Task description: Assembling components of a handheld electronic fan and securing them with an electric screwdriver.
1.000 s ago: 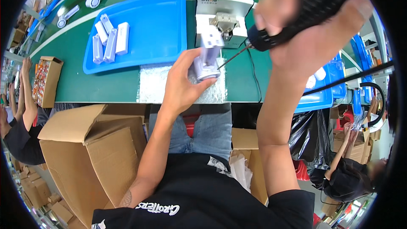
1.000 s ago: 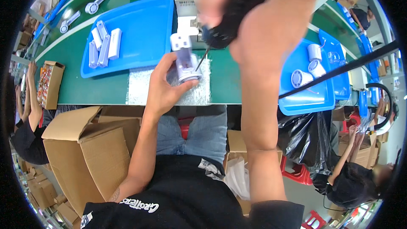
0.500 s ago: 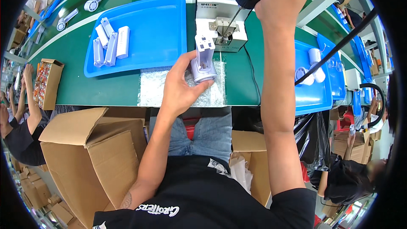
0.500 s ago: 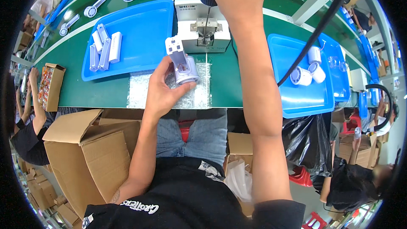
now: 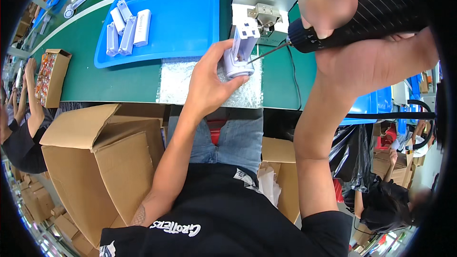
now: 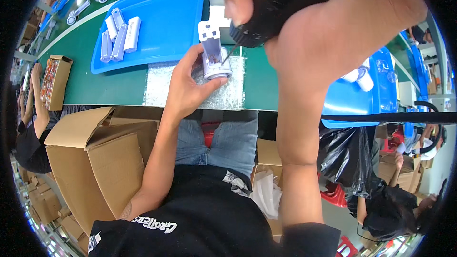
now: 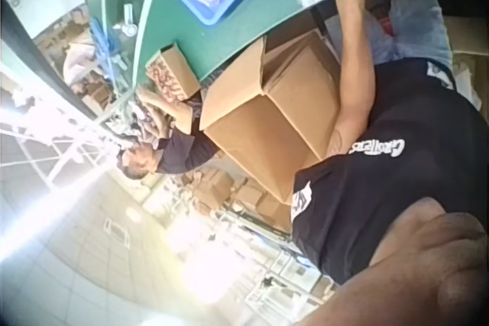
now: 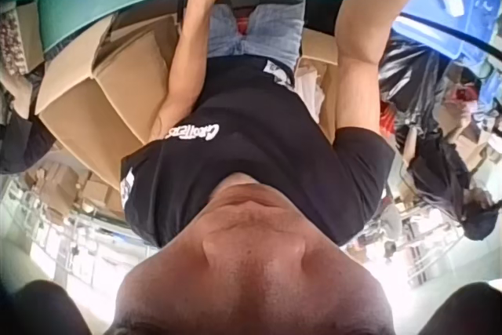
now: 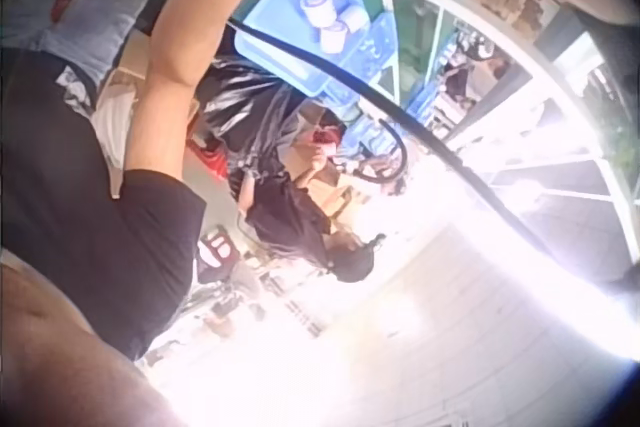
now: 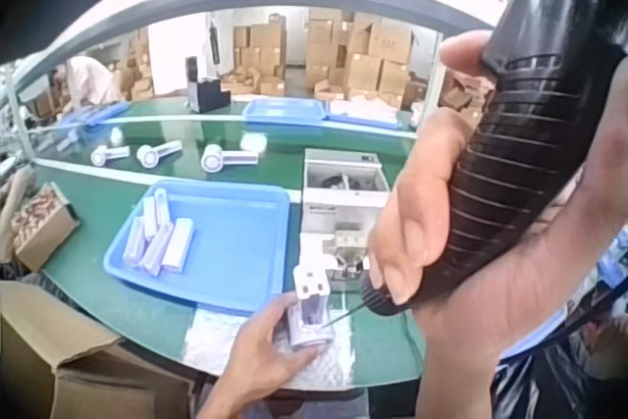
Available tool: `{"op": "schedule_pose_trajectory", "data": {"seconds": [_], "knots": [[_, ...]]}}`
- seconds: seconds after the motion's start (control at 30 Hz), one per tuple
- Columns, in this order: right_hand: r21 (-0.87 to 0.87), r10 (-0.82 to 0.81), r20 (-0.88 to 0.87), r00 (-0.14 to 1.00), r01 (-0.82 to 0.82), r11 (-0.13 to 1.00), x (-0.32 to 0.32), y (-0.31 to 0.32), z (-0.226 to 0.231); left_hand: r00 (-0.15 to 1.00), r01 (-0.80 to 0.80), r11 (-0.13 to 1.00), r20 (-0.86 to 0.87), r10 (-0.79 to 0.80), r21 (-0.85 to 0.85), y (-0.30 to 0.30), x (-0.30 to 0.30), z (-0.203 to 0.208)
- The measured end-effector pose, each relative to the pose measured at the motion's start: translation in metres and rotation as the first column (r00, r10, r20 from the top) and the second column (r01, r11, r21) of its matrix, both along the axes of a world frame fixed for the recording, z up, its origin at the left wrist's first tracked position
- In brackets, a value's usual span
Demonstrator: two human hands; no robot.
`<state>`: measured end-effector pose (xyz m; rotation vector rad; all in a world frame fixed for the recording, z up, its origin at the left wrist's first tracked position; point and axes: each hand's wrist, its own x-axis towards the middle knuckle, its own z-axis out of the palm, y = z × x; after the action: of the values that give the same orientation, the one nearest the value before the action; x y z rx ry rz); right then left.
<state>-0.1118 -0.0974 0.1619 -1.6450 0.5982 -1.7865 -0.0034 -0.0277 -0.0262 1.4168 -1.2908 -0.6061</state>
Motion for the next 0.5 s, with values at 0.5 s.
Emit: {"op": "schedule_pose_trajectory", "data": {"seconds": [0.5], "knots": [[0.023,0.231,0.182,0.956,-0.239,0.971,-0.01,-0.024,-0.023,1.0,-0.003,1.0,0.009,0.003,-0.006,0.001,0.0,-0.001]]}}
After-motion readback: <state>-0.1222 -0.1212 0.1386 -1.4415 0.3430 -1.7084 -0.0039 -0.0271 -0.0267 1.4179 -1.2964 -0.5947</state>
